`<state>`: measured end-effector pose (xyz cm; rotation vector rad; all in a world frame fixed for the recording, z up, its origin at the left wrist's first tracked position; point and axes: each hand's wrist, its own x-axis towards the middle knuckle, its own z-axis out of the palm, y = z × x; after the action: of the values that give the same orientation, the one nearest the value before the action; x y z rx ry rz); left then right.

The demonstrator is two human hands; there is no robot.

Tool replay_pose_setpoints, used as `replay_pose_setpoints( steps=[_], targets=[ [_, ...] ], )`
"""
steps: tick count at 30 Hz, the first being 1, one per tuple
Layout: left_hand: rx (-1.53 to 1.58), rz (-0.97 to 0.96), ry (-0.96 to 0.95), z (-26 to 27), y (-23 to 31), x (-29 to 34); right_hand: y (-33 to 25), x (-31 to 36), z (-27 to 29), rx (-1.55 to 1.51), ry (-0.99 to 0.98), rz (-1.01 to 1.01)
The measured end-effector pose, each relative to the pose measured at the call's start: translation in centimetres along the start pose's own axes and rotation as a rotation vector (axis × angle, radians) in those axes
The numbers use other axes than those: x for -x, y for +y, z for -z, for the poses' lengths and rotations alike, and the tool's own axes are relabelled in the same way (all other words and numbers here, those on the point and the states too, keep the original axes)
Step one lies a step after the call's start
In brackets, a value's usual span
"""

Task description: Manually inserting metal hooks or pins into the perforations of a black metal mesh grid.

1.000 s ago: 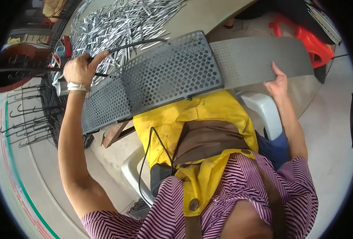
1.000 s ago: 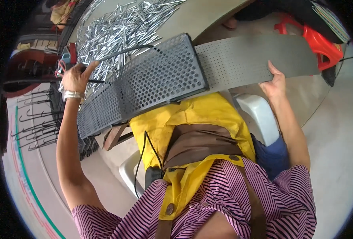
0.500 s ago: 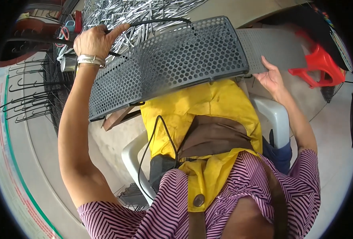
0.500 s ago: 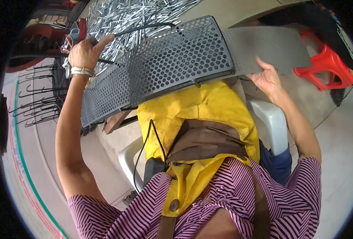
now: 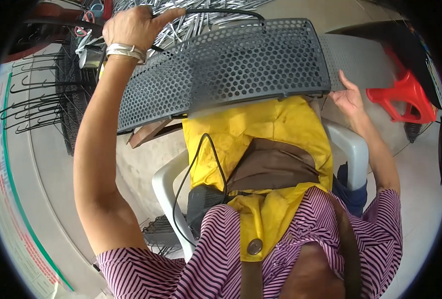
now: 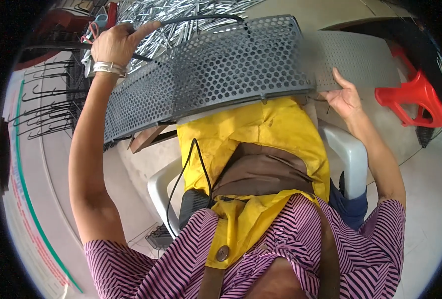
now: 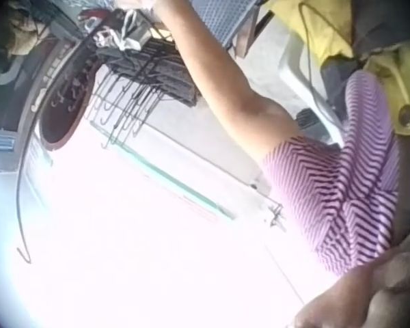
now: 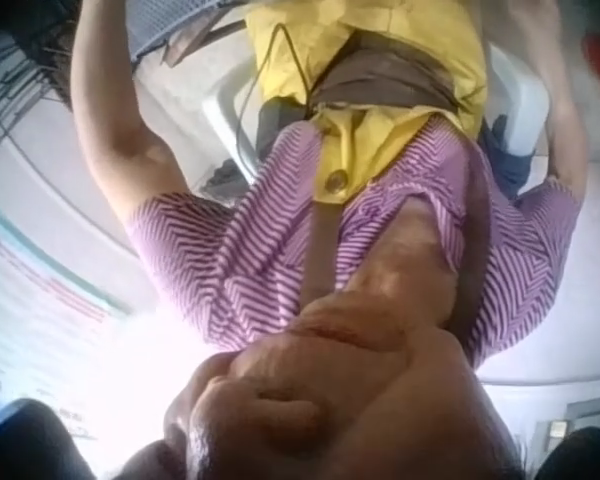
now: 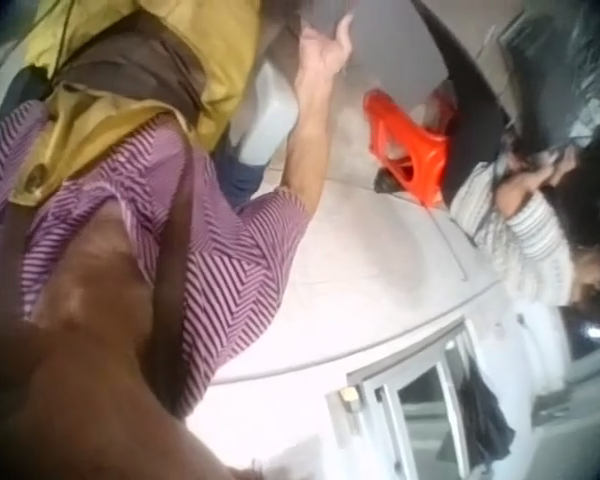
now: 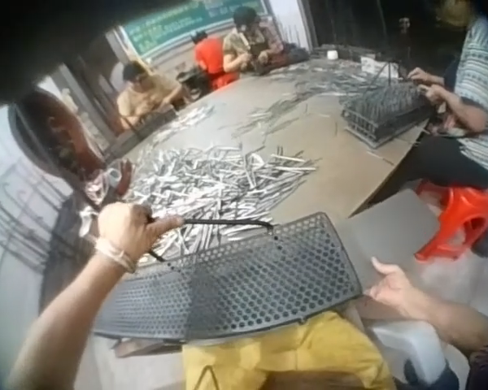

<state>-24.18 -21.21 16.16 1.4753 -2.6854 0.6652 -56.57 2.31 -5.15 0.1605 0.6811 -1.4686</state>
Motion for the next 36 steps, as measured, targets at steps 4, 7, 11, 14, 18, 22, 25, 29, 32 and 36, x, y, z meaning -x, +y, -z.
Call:
replay_pose_setpoints(
  steps=[4,7,11,14,18,22,25,29,32,36],
  targets=[
    [0.023,-0.009,0.077,-0.4,0.1,0.4,0.3,0.7,0.1,0.031,0.084,-0.008],
    [-0.010,-0.021,-0.014,0.0,0.4,0.2,0.4,0.8,0.4,0.016,0.159,0.053],
    [0.038,-0.033,0.056,-0.2,0.4,0.6,0.1,0.8,1.7,-0.019,0.042,-0.031],
    [0.011,-0.038,0.094,-0.5,0.4,0.4,0.2,0.9,1.6,-0.021,0.029,-0.054],
    [-0.022,-0.034,0.044,0.3,0.4,-0.2,0.0,0.7,1.0,-0.036,0.031,-0.062],
    [-0.057,-0.001,0.048,0.0,0.3,0.3,0.7,0.7,-1.1,-0.084,0.049,-0.159],
    [0.006,0.021,0.000,-0.1,0.7,0.6,2.2,0.9,-2.1,-0.050,0.052,-0.209],
    [0.089,-0.038,0.123,0.2,1.1,1.1,2.0,0.8,-0.1,0.110,-0.173,-0.366],
    [0.093,-0.072,0.193,0.3,1.1,1.7,0.7,1.6,1.8,0.009,0.034,-0.308],
    [0.105,-0.123,0.305,0.1,1.3,1.5,-6.4,2.4,12.4,-0.063,0.016,0.185]
  ],
)
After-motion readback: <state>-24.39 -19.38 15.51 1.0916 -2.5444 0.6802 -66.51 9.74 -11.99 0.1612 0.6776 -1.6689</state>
